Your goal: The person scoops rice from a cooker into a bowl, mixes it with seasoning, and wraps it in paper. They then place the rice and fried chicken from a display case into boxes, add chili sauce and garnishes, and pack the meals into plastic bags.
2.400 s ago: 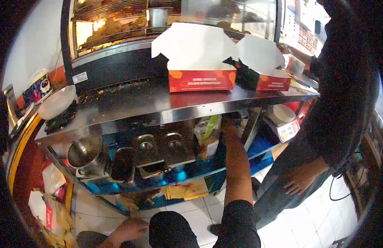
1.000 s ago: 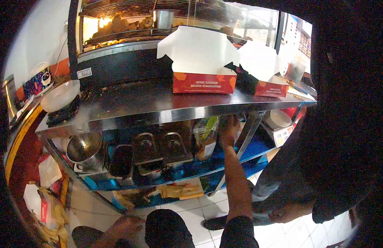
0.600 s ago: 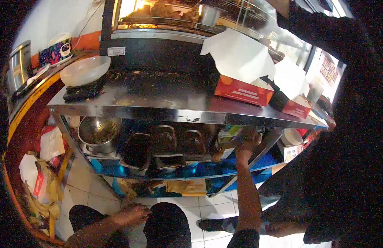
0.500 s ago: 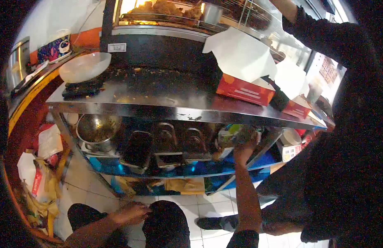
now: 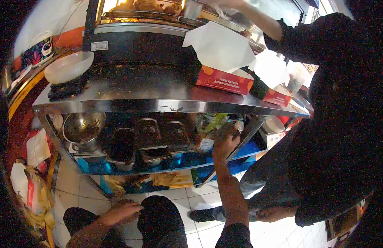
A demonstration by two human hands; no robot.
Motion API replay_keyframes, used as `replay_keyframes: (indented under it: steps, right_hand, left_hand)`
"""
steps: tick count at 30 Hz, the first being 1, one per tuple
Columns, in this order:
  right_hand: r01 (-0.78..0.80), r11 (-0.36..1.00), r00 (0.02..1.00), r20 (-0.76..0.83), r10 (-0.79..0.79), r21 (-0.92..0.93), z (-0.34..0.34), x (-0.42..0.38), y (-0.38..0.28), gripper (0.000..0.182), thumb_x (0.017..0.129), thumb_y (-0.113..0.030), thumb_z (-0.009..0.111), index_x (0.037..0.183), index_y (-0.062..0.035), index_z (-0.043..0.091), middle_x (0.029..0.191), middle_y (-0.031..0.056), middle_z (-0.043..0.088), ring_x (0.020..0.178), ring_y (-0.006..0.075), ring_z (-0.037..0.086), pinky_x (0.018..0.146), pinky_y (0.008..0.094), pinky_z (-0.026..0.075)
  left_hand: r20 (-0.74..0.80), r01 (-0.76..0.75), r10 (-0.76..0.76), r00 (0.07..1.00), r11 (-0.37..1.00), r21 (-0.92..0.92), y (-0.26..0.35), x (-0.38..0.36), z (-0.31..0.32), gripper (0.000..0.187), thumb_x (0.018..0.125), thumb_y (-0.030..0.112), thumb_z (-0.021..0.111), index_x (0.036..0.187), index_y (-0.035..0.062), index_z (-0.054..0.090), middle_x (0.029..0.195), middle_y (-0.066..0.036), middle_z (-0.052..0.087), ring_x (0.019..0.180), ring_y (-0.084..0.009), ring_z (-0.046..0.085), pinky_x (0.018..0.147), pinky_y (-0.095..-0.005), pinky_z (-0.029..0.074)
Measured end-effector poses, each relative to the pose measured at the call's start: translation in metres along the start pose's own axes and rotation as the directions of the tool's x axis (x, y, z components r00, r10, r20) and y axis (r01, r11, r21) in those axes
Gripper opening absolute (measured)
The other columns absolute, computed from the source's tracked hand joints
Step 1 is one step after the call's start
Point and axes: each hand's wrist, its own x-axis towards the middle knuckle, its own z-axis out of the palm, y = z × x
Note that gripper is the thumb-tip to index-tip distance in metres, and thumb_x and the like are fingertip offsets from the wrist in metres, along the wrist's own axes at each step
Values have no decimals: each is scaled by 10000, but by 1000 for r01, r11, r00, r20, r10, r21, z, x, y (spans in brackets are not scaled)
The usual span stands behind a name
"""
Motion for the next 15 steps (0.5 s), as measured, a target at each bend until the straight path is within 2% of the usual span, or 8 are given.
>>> replay_keyframes:
  steps: [2, 4, 8, 10, 14, 15]
  right_hand:
    - [-55, 998, 998, -27, 55, -14, -5, -6, -6, 717, 686, -121, 803, 1336, -27, 517, 1189, 257, 523, 1078, 447, 527, 933, 485, 442]
    - [-135, 974, 991, 2, 137, -181, -10, -14, -6, 732, 672, -143, 820, 1322, -4, 514, 1221, 269, 501, 1079, 460, 524, 934, 500, 438]
    - [-173, 983, 983, 50, 176, -60, -18, -11, -3, 746, 660, -188, 844, 1304, 11, 525, 1215, 280, 509, 1095, 465, 522, 933, 512, 442]
    - [-318, 946, 948, 5, 319, -67, -18, -16, 1, 786, 640, -235, 872, 1299, 28, 533, 1200, 281, 527, 1097, 463, 529, 942, 502, 448]
    - [-239, 955, 970, -97, 225, -178, -29, -29, 15, 756, 696, -333, 822, 1298, 28, 541, 1128, 258, 607, 1107, 423, 557, 973, 466, 441]
    - [-358, 926, 934, -26, 357, -117, -43, -26, 6, 765, 709, -317, 824, 1320, 36, 529, 1159, 244, 607, 1121, 390, 564, 986, 439, 436]
  left_hand:
    - [9, 3, -3, 1000, 1000, 17, -6, 1, 12, 304, 860, 228, 624, 1146, 127, 641, 1108, -140, 682, 992, -329, 660, 854, -440, 541]
    - [31, -2, 4, 999, 998, -59, -22, 2, 38, 293, 875, 241, 616, 1141, 124, 649, 1123, -133, 683, 1009, -320, 657, 870, -444, 533]
    - [66, 9, -8, 998, 1000, -18, -5, 12, 4, 306, 884, 214, 625, 1162, 87, 626, 1067, -155, 655, 987, -365, 645, 863, -480, 530]
    - [94, 26, -25, 995, 1000, -7, -7, 14, 9, 310, 885, 213, 624, 1167, 85, 628, 1074, -153, 652, 973, -359, 646, 859, -473, 532]
    - [97, -5, 2, 995, 999, 32, -12, 18, 9, 290, 894, 227, 586, 1147, 109, 665, 1124, -112, 682, 1002, -314, 658, 851, -441, 540]
    - [94, 22, -20, 995, 1000, -20, -19, 21, 21, 295, 893, 228, 588, 1151, 109, 664, 1117, -114, 681, 1001, -319, 657, 841, -449, 541]
